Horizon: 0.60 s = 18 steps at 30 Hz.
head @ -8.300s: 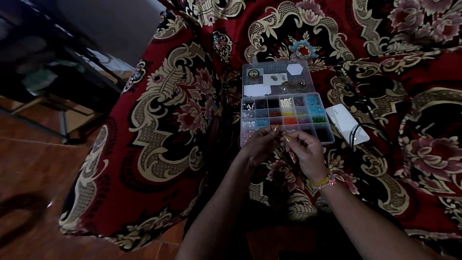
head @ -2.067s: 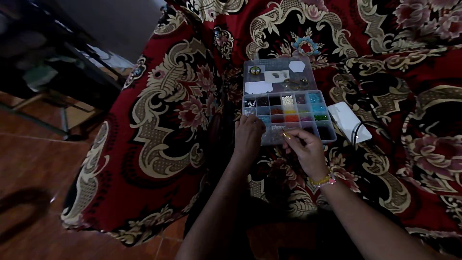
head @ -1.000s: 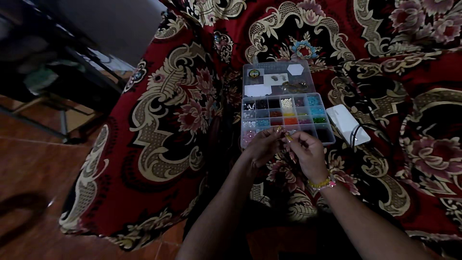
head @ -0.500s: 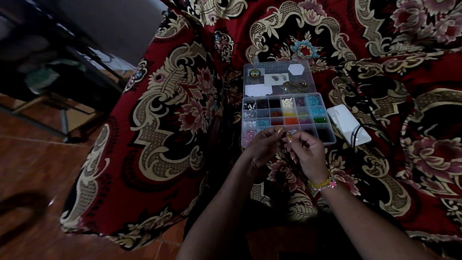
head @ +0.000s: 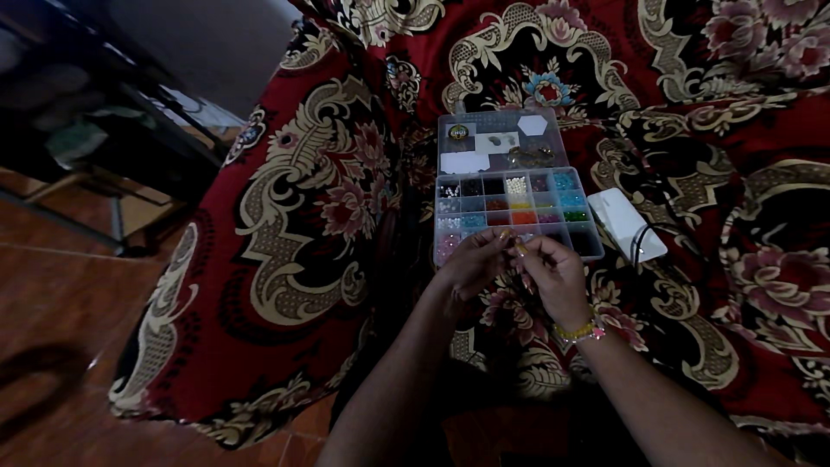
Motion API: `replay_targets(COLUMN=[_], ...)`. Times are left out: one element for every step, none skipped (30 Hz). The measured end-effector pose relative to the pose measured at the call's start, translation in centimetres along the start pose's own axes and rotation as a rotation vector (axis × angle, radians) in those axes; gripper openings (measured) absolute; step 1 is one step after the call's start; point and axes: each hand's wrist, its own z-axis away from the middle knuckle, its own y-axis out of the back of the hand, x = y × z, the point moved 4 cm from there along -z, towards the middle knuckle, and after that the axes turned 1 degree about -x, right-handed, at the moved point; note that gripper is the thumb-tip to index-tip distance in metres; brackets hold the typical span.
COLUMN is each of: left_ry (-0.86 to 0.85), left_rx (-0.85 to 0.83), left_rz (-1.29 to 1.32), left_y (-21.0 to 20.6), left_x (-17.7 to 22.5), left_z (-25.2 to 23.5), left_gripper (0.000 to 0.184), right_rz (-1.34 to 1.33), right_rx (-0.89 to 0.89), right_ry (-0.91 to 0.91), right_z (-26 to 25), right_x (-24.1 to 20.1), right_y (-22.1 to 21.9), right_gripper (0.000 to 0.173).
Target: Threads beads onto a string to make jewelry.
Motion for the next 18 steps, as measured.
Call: replay_targets(left_ry=[0.001, 0.003, 0.005, 0.008, 0.012, 0.019, 0.024, 0.030, 0.037, 0.043, 0.051, 0.059, 0.069, 0.074, 0.078, 0.081, 0.084, 0.085], left_rx=[0.000, 0.003, 0.010, 0.017, 0.027, 0.033, 0.038, 0.036, 0.035, 0.038, 0.044, 0.053, 0.063, 0.071, 0.074, 0.074, 0.079, 0.080], left_rz=[0.017, 0.028, 0.039, 0.048, 0.060, 0.074, 0.086, 0.098, 0.108, 0.119, 0.127, 0.133, 0.137, 0.141, 0.142, 0.143, 0.150, 0.152], left_y=[0.0, 0.0, 0.1, 0.1, 0.1, 0.1, 0.1, 0.1, 0.1, 0.1, 0.1, 0.1, 0.1, 0.0, 0.0, 0.0, 0.0, 0.0], left_x=[-0.1, -0.2, -0.3, -0.4, -0.5, -0.6, -0.7, -0.8, -1.0, -1.1, -1.2, -1.3, -1.3, -1.4, -1.4, -1.4, -1.5, -1.5], left_z=[0.0, 0.0, -0.1, -0.1, -0.1, -0.1, -0.2, -0.2, -0.3, -0.3, -0.3, -0.3, -0.3, -0.3, -0.3, -0.3, -0.3, -0.3], left_gripper=[0.023, 0.024, 0.025, 0.025, 0.025, 0.026, 0.027, 0.027, 0.028, 0.029, 0.029, 0.029, 0.028, 0.027, 0.027, 0.026, 0.026, 0.026], right_rz=[0.006, 0.014, 0.029, 0.044, 0.056, 0.067, 0.079, 0.089, 0.100, 0.110, 0.118, 0.124, 0.134, 0.145, 0.158, 0.173, 0.180, 0.179], right_rx=[-0.002, -0.005, -0.008, -0.006, -0.002, 0.002, 0.005, 0.006, 0.007, 0.010, 0.014, 0.019, 0.023, 0.026, 0.029, 0.033, 0.035, 0.036], right_ry=[0.009, 0.019, 0.025, 0.033, 0.040, 0.050, 0.059, 0.065, 0.068, 0.069, 0.070, 0.070, 0.072, 0.071, 0.069, 0.067, 0.065, 0.067], right_z=[0.0, 0.0, 0.0, 0.0, 0.0, 0.0, 0.0, 0.0, 0.0, 0.0, 0.0, 0.0, 0.0, 0.0, 0.0, 0.0, 0.0, 0.0], right_x=[0.0, 0.0, 0.0, -0.1, 0.0, 0.0, 0.1, 0.2, 0.2, 0.2, 0.2, 0.2, 0.3, 0.3, 0.2, 0.2, 0.3, 0.3], right_y=[0.0, 0.0, -0.1, -0.1, -0.1, -0.1, -0.1, -0.1, -0.1, -0.1, 0.0, 0.0, 0.0, 0.0, 0.0, 0.0, 0.0, 0.0], right_gripper=[0.013, 0.013, 0.012, 0.012, 0.012, 0.013, 0.013, 0.013, 0.013, 0.013, 0.013, 0.013, 0.013, 0.013, 0.013, 0.013, 0.013, 0.013])
